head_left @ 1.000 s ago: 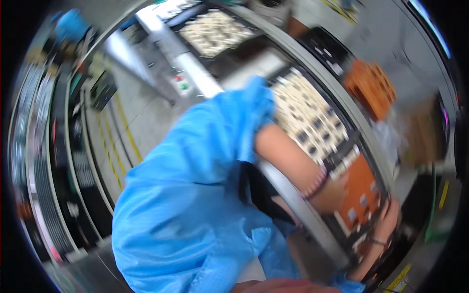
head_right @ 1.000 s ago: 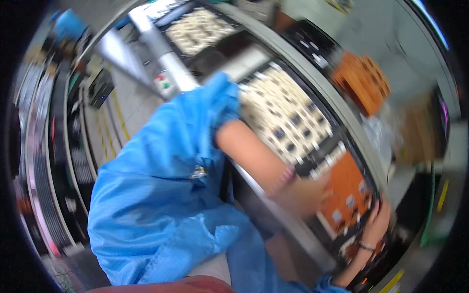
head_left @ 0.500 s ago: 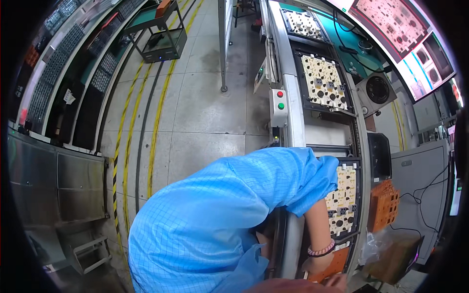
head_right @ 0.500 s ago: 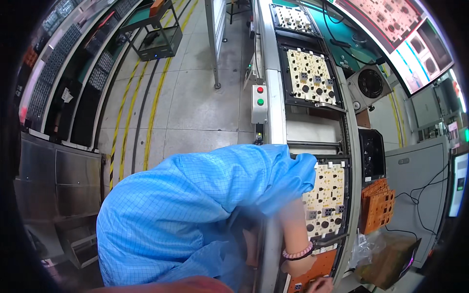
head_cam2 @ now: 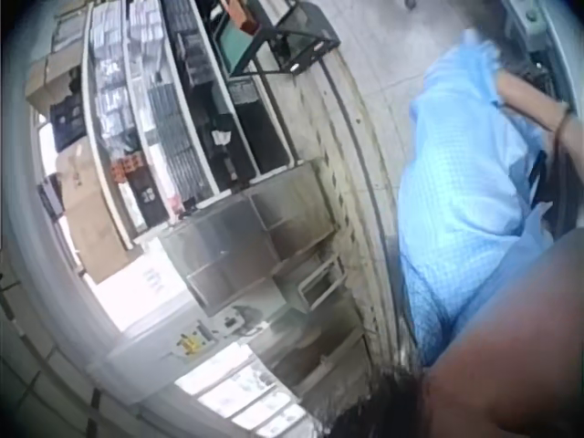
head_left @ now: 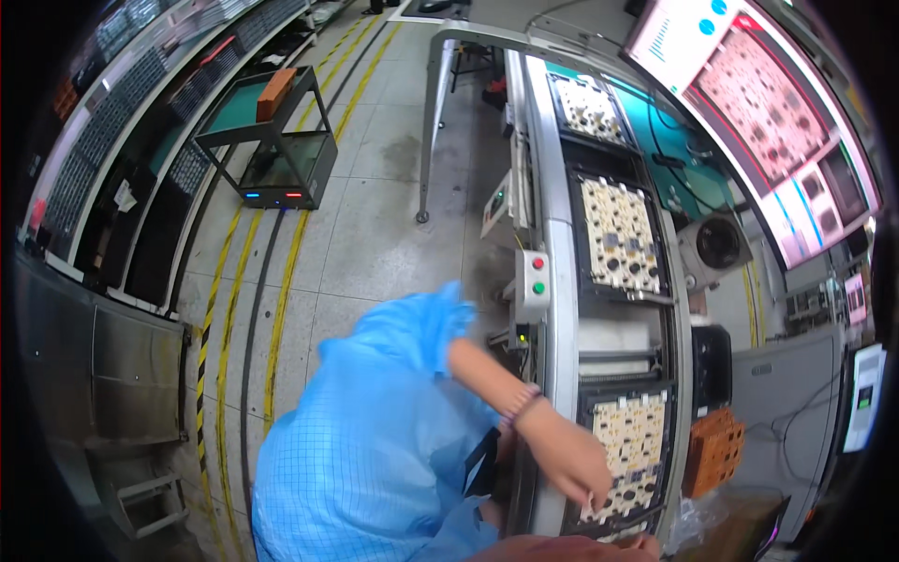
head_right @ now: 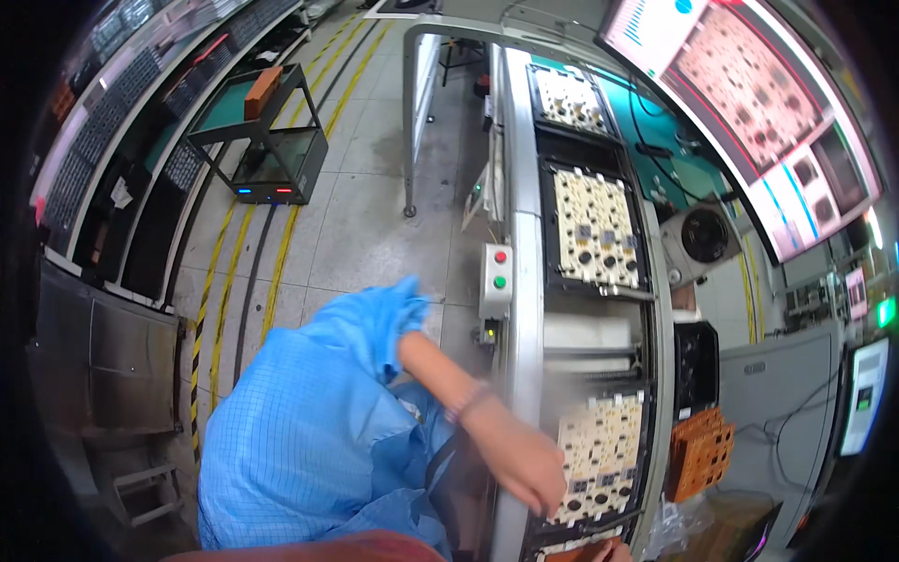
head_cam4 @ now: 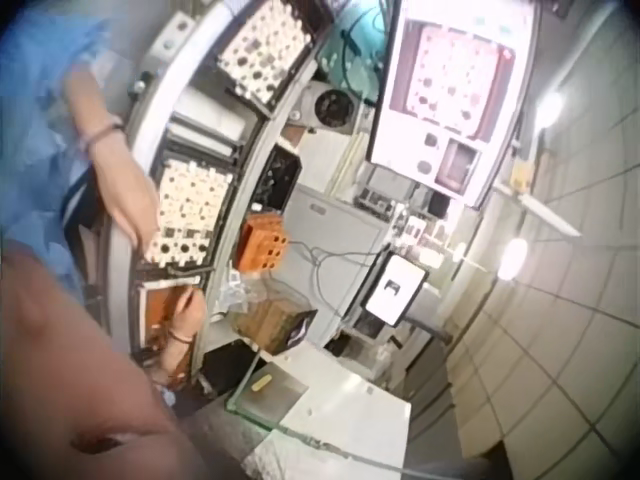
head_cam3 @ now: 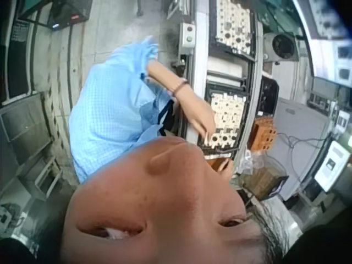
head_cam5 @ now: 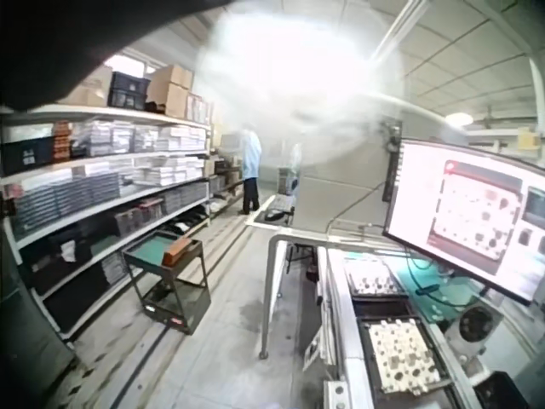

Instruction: The person inserts electronic components into circuit boards on a conveyor line by hand, places template plates over the boards, and presses the components into place.

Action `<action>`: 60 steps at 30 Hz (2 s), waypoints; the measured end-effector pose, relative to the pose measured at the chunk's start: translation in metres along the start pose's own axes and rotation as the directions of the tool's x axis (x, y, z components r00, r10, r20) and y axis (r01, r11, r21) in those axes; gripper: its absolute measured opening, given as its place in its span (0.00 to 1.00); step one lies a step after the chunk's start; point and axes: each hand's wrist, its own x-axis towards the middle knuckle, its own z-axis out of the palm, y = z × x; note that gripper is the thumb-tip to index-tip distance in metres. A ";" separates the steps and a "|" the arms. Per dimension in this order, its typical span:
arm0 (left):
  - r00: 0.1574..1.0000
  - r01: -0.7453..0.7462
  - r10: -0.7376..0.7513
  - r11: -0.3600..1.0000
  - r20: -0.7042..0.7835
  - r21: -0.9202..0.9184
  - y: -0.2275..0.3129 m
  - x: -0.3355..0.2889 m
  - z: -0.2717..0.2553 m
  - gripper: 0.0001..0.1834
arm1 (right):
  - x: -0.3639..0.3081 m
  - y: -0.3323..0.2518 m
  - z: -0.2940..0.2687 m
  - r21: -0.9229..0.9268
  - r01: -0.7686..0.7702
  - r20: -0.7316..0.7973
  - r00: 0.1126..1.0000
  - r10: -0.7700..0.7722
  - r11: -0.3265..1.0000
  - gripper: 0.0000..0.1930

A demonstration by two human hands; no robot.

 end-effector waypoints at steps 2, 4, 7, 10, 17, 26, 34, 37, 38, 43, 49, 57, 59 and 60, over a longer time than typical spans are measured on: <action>0.920 0.249 -0.206 0.964 -0.334 0.092 0.016 -0.061 -0.050 0.15 | 0.045 -0.016 -0.006 0.067 0.061 0.069 0.995 -0.066 0.996 0.12; 0.628 0.613 -0.417 0.785 -0.657 0.088 0.038 -0.130 -0.092 0.14 | 0.096 -0.048 -0.020 0.147 0.225 -0.001 0.974 -0.227 0.963 0.10; 0.141 0.883 -0.226 0.470 -0.964 0.019 0.068 -0.253 -0.151 0.19 | 0.165 -0.077 -0.032 0.101 0.240 0.092 0.964 -0.249 0.966 0.10; 0.204 0.897 0.191 -0.429 -0.960 0.106 0.151 -0.413 -0.189 0.38 | 0.244 -0.091 -0.019 0.102 0.459 0.028 0.885 -0.464 0.883 0.08; -0.204 0.150 0.463 -0.856 -0.863 -0.495 0.380 -0.544 -0.178 0.61 | 0.365 -0.171 -0.009 0.100 0.718 0.095 0.682 -0.725 0.689 0.06; -0.427 0.377 0.525 -0.637 -0.737 -0.672 0.486 -0.528 0.032 0.43 | 0.385 -0.291 -0.043 -0.036 0.965 -0.139 0.253 -0.957 0.260 0.09; -0.242 0.356 0.814 -0.431 -0.528 -0.829 0.491 -0.419 0.163 0.42 | 0.353 -0.234 -0.061 -0.016 0.968 -0.144 0.246 -0.959 0.251 0.07; -0.276 0.437 0.870 -0.265 -0.409 -0.859 0.506 -0.383 0.158 0.39 | 0.325 -0.199 -0.072 0.037 0.942 -0.174 0.334 -0.926 0.333 0.07; -0.421 0.684 0.790 -0.047 -0.447 -0.728 0.512 -0.384 0.167 0.37 | 0.315 -0.186 -0.072 0.052 0.933 -0.170 0.360 -0.917 0.356 0.07; -0.724 0.440 0.118 0.838 -0.679 -0.323 0.414 -0.287 0.063 0.34 | 0.248 -0.114 -0.088 0.065 0.892 -0.215 0.451 -0.866 0.448 0.07; -0.345 0.428 -0.381 0.750 -0.858 -0.505 0.246 -0.211 -0.103 0.33 | 0.137 -0.048 -0.088 0.224 0.669 -0.112 0.740 -0.663 0.709 0.05; 0.345 0.365 -0.886 0.430 -0.309 -0.826 -0.019 0.055 -0.179 0.31 | -0.007 -0.011 -0.027 0.477 0.025 -0.274 0.954 0.121 0.878 0.03; 0.515 0.297 -0.857 0.151 0.025 -0.943 -0.055 0.125 -0.157 0.30 | -0.026 -0.007 -0.008 0.484 -0.070 -0.303 0.921 0.243 0.872 0.03; 0.516 0.334 -0.853 0.110 0.084 -0.936 -0.078 0.152 -0.148 0.29 | -0.034 -0.003 0.003 0.527 -0.104 -0.310 0.901 0.305 0.843 0.04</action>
